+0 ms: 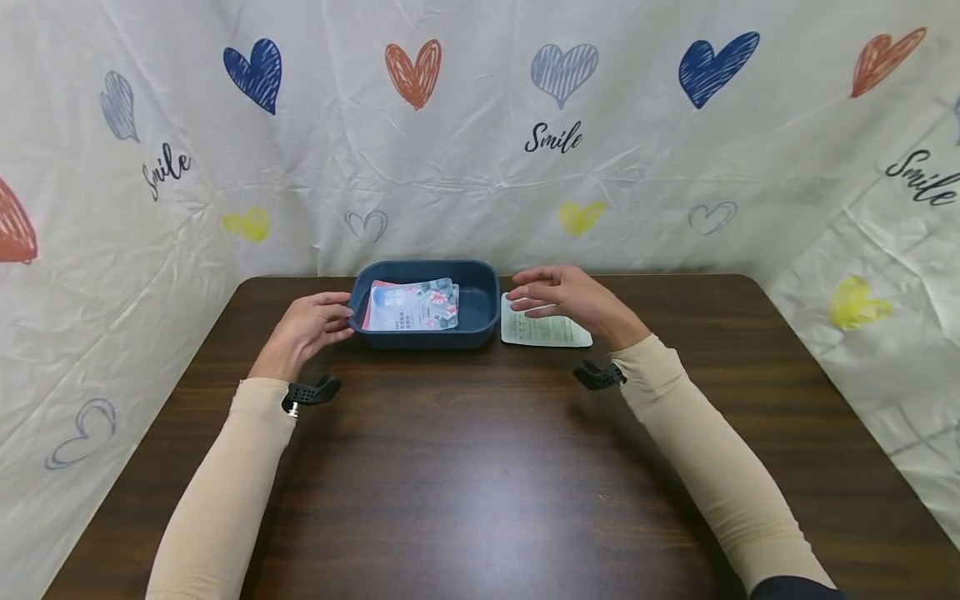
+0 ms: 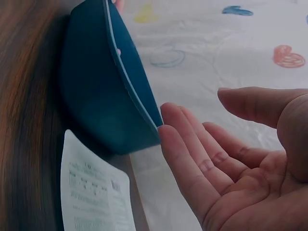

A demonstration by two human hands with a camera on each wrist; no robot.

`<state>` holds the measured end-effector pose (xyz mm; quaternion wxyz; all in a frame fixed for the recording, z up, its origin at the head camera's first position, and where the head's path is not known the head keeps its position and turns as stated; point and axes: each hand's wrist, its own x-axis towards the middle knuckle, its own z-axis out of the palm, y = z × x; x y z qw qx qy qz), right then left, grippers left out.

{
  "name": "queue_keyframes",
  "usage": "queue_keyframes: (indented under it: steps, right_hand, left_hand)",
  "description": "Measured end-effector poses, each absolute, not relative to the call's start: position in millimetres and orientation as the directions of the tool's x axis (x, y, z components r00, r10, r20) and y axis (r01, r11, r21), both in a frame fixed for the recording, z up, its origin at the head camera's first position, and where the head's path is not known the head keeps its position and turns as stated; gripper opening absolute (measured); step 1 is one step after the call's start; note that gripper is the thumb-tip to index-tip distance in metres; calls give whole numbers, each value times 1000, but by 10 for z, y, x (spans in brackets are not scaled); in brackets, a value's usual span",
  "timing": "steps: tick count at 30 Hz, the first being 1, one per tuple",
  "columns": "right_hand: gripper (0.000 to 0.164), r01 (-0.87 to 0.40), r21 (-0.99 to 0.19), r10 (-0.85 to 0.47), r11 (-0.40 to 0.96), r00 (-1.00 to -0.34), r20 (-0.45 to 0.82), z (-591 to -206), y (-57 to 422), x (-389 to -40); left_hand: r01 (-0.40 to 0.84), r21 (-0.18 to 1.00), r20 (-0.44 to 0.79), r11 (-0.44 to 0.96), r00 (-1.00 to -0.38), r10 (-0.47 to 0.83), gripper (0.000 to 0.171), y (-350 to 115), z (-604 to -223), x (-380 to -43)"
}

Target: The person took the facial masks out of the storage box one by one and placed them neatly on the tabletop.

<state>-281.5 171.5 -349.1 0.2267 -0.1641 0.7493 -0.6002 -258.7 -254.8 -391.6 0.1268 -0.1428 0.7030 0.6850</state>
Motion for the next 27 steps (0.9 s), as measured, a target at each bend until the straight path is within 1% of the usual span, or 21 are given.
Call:
queue_keyframes:
  steps: [7,14,27]
  right_hand:
    - [48,14,-980,-531,198,-839,-119,-3495,1588,-2857]
    - [47,43,-985,-543,168,-830,-129,-3461,1385,-2890]
    - [53,70,-989,-549,129,-825,-130,-3552,1099,-3007]
  left_hand:
    - [-370,929,-370,19,-929,-25,52,-2549,-3890,-2608]
    - [-379,925,-378,20,-925,-35,51,-2562,-3895,-2602]
    - [-381,924,-381,12,-924,-41,48,-2552,-3933,-2590]
